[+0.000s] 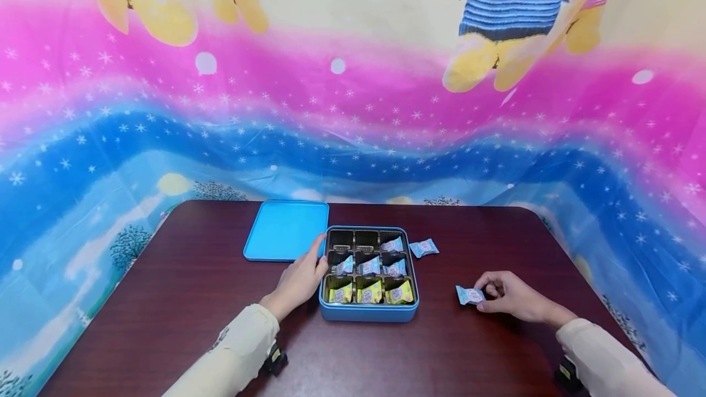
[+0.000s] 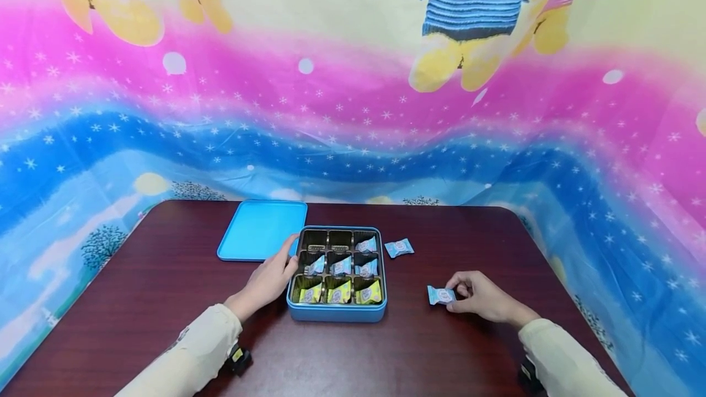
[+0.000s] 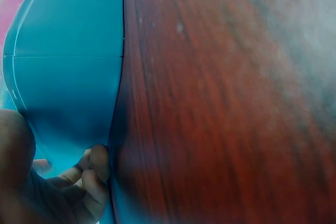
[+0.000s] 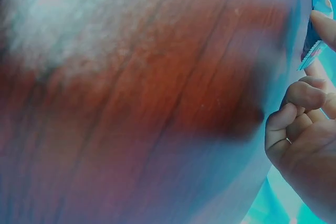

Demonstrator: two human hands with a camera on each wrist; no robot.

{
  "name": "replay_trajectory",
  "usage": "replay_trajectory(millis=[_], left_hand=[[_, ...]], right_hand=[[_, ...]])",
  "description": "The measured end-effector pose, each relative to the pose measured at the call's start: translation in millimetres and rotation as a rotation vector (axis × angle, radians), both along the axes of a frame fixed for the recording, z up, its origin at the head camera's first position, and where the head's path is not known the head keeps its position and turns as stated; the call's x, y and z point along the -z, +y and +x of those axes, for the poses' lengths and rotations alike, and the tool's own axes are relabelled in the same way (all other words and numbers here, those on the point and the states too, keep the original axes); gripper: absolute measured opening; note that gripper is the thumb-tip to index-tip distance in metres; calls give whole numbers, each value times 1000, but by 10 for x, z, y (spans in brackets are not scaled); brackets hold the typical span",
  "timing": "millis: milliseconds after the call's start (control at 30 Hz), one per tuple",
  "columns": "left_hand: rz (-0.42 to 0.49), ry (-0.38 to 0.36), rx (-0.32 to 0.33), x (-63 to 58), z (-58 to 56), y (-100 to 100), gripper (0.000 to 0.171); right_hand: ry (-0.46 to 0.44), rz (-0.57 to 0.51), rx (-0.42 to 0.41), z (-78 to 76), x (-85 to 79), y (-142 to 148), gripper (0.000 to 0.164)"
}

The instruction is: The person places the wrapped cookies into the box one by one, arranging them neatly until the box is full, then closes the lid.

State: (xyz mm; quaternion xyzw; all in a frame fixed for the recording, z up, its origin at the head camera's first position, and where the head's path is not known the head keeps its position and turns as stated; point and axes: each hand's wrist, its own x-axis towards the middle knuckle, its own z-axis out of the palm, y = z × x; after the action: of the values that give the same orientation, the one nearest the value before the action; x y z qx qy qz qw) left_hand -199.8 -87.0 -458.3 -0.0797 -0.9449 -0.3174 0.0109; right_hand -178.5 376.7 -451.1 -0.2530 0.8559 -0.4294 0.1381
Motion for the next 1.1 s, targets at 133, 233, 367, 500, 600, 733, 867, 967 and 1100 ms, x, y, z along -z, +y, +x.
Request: replay_trajectory(millis=[133, 233, 367, 500, 600, 733, 867, 967, 1100], left_hand=[[-5, 0, -2, 1, -4, 0, 59], [-3, 0, -2, 1, -7, -1, 59], [-7, 5, 0, 1, -10, -1, 59], [-9, 9, 1, 2, -15, -1, 59], [-7, 8, 1, 5, -20, -3, 59], [-5, 9, -4, 4, -22, -7, 59], [-5, 8, -4, 1, -22, -10, 59], [-4, 7, 0, 4, -20, -11, 59], [-5, 10, 4, 11, -14, -11, 59]], right_hand=[[27, 0, 4, -11, -28, -38, 21], [33, 3, 14, -26, -58, -74, 21], [20, -1, 24, -45, -102, -124, 22], [15, 16, 37, -57, -151, -168, 22], [33, 39, 46, -72, -179, -198, 22], [56, 45, 46, -96, -209, -240, 22], [71, 48, 50, -114, -231, -279, 23], [69, 45, 57, -121, -243, -310, 23], [59, 31, 64, -129, -235, -357, 22]])
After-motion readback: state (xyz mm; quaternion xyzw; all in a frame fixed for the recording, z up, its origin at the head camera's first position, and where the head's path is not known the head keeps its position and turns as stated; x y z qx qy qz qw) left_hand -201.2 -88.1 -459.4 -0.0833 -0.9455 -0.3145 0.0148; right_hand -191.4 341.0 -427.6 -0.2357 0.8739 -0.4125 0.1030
